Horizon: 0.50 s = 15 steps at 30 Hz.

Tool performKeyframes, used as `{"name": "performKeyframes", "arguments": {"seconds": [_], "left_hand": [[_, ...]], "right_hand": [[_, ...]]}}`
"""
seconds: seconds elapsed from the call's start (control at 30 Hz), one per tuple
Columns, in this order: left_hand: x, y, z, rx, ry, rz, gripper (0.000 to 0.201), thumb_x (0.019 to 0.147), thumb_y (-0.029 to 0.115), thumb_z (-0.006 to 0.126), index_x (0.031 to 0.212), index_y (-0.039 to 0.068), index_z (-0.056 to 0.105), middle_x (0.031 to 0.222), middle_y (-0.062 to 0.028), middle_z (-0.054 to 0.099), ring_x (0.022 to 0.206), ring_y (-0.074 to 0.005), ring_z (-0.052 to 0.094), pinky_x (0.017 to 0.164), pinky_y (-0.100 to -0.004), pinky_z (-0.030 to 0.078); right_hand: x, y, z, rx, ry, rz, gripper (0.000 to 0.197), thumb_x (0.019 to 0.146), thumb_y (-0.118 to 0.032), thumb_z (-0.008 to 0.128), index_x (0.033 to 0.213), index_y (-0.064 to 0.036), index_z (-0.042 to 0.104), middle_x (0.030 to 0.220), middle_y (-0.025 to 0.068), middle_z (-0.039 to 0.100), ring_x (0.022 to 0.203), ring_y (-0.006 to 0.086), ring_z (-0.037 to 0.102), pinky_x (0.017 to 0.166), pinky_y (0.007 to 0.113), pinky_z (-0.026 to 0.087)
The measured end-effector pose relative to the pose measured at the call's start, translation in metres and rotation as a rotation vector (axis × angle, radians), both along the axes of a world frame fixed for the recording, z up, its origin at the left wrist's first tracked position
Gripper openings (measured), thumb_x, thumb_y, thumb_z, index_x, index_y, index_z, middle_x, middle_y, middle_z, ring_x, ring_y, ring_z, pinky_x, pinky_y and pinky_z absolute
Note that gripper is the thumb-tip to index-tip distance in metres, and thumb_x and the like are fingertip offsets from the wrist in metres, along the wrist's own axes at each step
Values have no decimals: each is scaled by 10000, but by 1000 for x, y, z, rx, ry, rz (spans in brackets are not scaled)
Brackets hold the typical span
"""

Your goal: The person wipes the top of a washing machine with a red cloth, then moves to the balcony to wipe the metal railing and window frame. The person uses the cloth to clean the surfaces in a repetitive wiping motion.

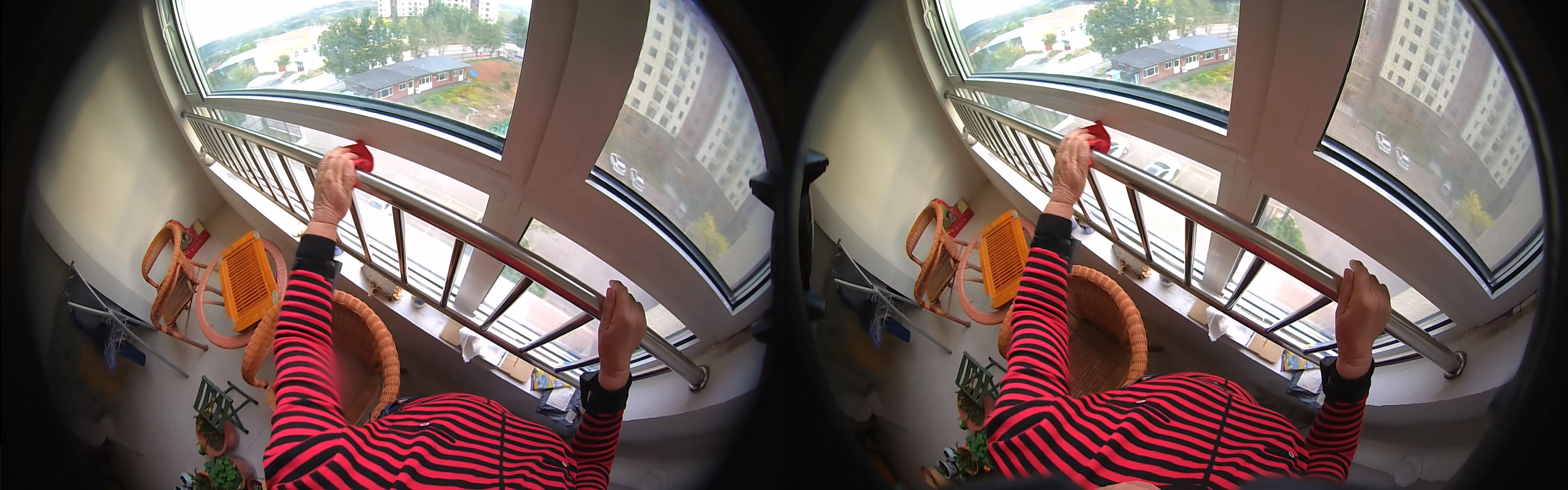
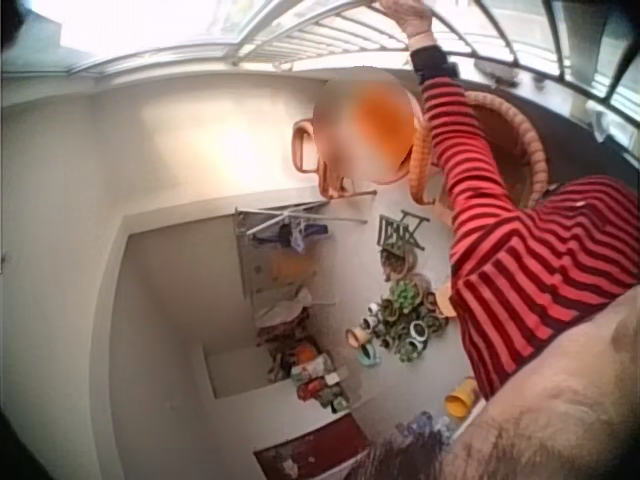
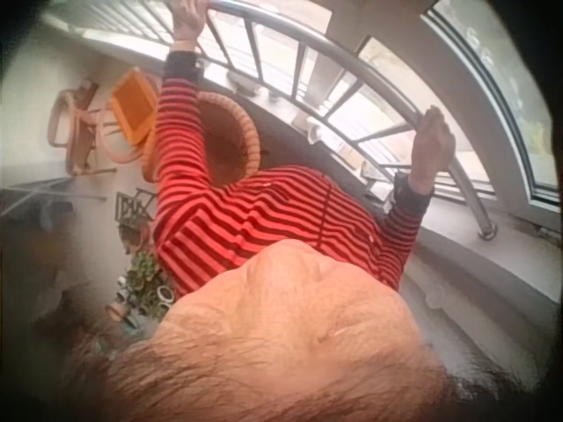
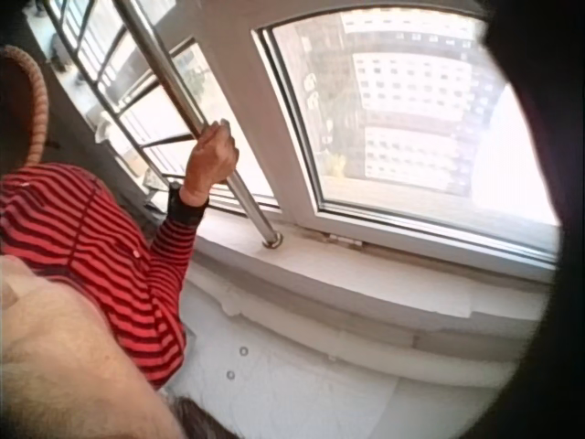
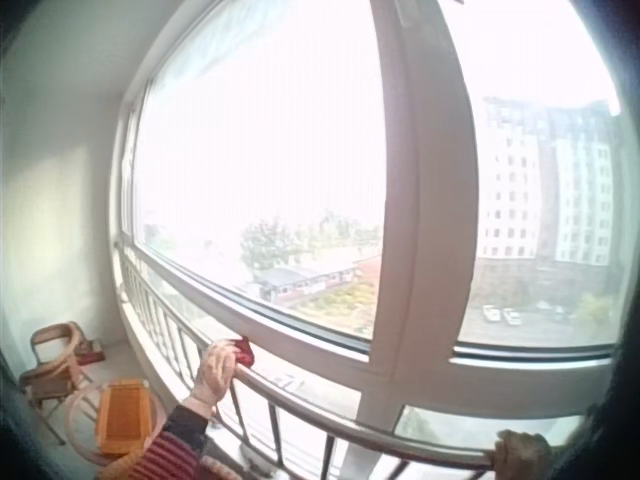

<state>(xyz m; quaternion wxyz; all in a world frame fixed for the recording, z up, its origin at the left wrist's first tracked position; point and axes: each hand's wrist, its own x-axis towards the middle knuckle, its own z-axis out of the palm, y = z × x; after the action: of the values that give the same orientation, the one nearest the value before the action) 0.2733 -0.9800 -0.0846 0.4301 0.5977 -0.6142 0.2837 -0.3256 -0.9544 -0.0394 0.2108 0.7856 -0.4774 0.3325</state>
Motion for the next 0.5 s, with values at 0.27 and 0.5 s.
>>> {"name": "performKeyframes", "arguments": {"seconds": [0.27,0.5], "left_hand": [[119,-26,-19,-94,262,169,393,1162,323,443,1268,32,685,1433,-187,632,1445,-373,498,1236,-463,379],[208,-10,-57,-821,1678,-247,421,1132,318,430,1396,45,612,1365,-125,673,1175,-308,680,954,-508,589]], "right_hand": [[1,-1,0,-23,-21,3,183,1072,-137,601,1113,-24,739,847,168,736,718,352,676,699,461,523],[0,0,-2,-12,-41,-28,179,1051,-92,608,1135,2,735,871,189,743,752,371,688,701,472,527]]}}
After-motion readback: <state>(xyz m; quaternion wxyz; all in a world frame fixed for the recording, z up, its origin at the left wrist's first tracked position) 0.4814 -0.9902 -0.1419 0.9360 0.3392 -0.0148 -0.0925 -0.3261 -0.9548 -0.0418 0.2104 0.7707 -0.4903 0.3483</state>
